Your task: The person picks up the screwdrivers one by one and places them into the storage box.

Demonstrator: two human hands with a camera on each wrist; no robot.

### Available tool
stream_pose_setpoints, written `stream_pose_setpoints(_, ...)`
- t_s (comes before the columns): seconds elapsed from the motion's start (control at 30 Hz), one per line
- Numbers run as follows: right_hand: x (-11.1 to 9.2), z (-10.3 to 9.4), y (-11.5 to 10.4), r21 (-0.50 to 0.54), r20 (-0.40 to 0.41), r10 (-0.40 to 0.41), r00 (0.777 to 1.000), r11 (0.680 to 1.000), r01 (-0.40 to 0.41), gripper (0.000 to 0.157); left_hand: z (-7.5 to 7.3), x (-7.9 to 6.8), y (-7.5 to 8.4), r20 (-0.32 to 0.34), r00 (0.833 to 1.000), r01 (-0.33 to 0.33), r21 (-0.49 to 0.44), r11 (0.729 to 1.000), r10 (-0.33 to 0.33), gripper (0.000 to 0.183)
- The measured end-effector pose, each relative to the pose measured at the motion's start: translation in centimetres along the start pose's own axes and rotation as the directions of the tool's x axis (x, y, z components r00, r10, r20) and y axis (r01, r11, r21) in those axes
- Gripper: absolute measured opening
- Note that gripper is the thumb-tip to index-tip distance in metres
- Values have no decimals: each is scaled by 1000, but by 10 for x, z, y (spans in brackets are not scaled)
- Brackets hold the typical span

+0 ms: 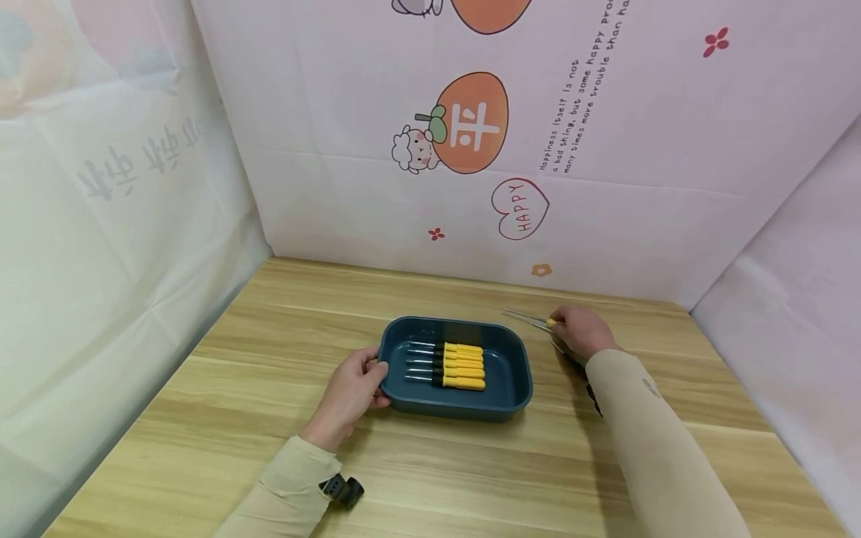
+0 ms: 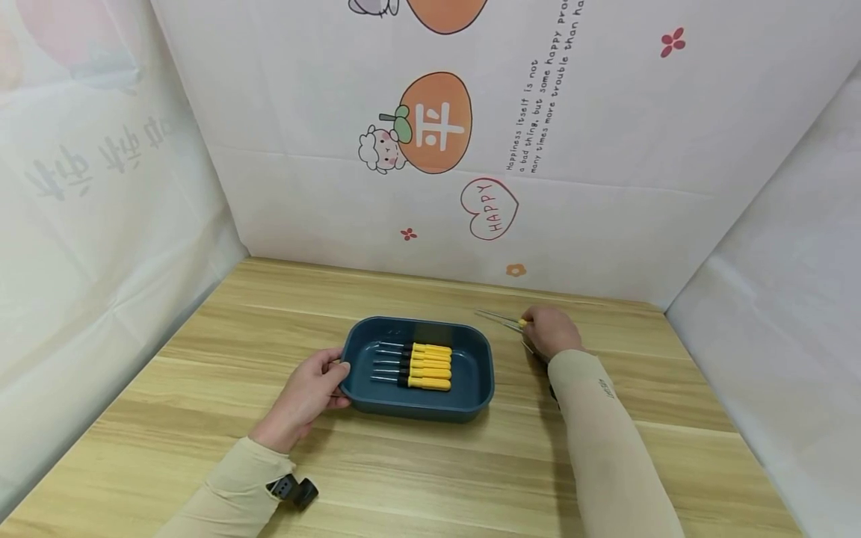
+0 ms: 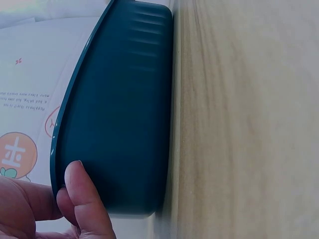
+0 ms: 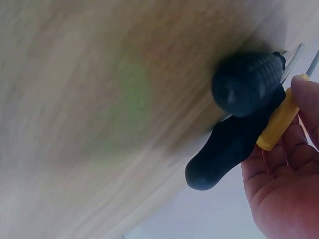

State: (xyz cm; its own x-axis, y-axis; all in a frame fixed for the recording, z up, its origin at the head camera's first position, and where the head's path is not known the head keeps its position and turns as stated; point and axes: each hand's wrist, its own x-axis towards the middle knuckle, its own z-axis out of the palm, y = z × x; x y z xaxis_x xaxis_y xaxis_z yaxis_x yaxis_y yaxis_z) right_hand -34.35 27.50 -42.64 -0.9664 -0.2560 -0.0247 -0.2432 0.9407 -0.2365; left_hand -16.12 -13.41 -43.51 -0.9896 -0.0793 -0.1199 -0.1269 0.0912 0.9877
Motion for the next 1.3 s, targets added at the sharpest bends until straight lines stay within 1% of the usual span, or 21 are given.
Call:
stream_pose_setpoints(0.17, -1, 1, 0, 33, 8, 10, 1000, 999, -11, 36, 0, 0, 0, -6, 1000, 8, 2, 1000, -8, 40)
stream_pose_setpoints(0.33, -1, 1, 0, 56, 9, 0, 1000, 998, -1, 37, 0, 1, -1, -6, 1000, 8, 4, 1000, -8, 40)
stream_pose_setpoints(0.63, -5, -7, -6, 107, -8, -9, 1000, 994, 9, 38, 0, 0, 0, -6, 1000, 8, 1, 1000, -8, 41)
stream_pose_setpoints(0.83, -9, -13, -10, 140, -3, -12, 1000, 990, 12, 38, 0, 1, 0, -4, 1000, 5, 5, 1000, -5, 41)
stream_pose_setpoints(1.0, -15, -19, -15, 188, 0, -16, 1000, 982, 16, 41, 0, 1, 0, -2, 1000, 8, 0, 1000, -8, 41)
stream_pose_setpoints(1.17, -17, -23, -19, 217, -16, -29, 999, 976, 31, 42, 0, 1, 0, -1, 1000, -1, -2, 1000, 1, 41)
stream_pose_setpoints(1.3, -17, -24, -20, 224, -45, -38, 998, 973, 48, 40, 0, 0, 2, 2, 1000, 3, -5, 1000, -3, 41)
